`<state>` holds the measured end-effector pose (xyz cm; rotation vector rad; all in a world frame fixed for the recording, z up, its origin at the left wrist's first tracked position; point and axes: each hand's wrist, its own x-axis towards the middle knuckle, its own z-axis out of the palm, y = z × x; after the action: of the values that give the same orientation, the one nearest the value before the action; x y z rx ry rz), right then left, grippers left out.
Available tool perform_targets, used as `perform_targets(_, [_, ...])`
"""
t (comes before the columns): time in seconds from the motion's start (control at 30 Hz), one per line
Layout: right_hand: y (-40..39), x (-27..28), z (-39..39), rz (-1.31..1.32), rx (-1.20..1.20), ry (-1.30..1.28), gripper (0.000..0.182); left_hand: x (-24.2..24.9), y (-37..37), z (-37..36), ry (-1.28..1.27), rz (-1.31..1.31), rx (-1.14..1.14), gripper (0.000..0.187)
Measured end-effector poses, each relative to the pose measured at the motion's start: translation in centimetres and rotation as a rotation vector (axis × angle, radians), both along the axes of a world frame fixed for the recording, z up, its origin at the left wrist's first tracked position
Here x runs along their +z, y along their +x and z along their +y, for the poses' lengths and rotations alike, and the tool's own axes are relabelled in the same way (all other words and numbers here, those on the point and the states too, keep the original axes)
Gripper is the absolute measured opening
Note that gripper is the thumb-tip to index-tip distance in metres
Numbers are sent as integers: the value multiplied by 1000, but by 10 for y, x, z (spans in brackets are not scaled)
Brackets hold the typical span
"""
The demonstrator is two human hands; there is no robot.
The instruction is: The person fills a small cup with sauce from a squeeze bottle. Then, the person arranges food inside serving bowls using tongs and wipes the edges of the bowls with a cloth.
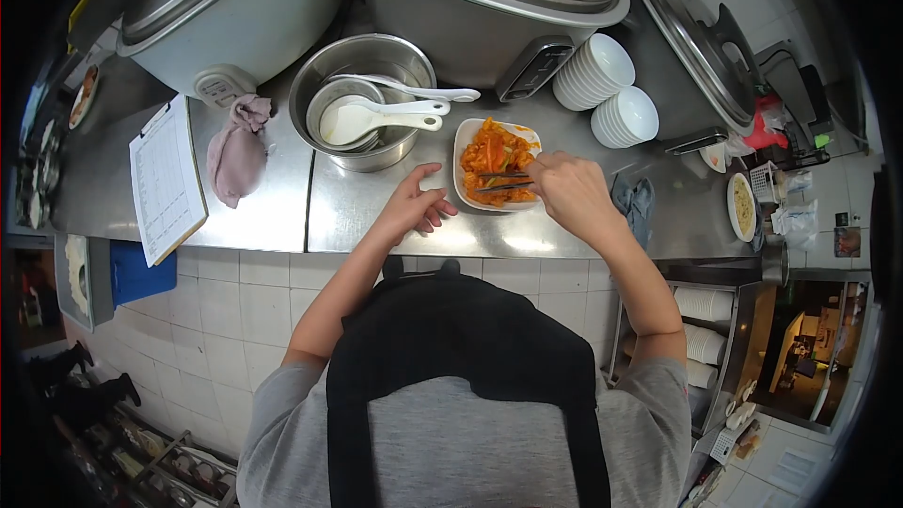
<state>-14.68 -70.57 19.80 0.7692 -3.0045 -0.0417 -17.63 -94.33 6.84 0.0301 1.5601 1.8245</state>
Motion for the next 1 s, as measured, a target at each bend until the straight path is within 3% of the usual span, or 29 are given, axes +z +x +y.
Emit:
perform_targets(0.13, [3,2,1,26,12,63,4,1,3,-3,-24,-13,12,53])
perform_targets(0.3, [0,30,13,-46,-101,-79,14,2,4,-8,-42,-13,18,51])
perform_targets(0.5, [-38,9,34,12,-267,-135,15,1,3,-6,-44,-7,6,50])
perform_targets(0.63, [-59,-15,38,-12,-269,-94,15,-3,3,-6,-25,-3,3,51])
perform_targets(0.83, [-51,-1,28,-89,-284,-33,15,-1,6,-12,-48,-6,29,48])
perform_targets(1.0, [-29,11,21,-3,-200,-215,13,-2,5,-10,-50,-22,31,48])
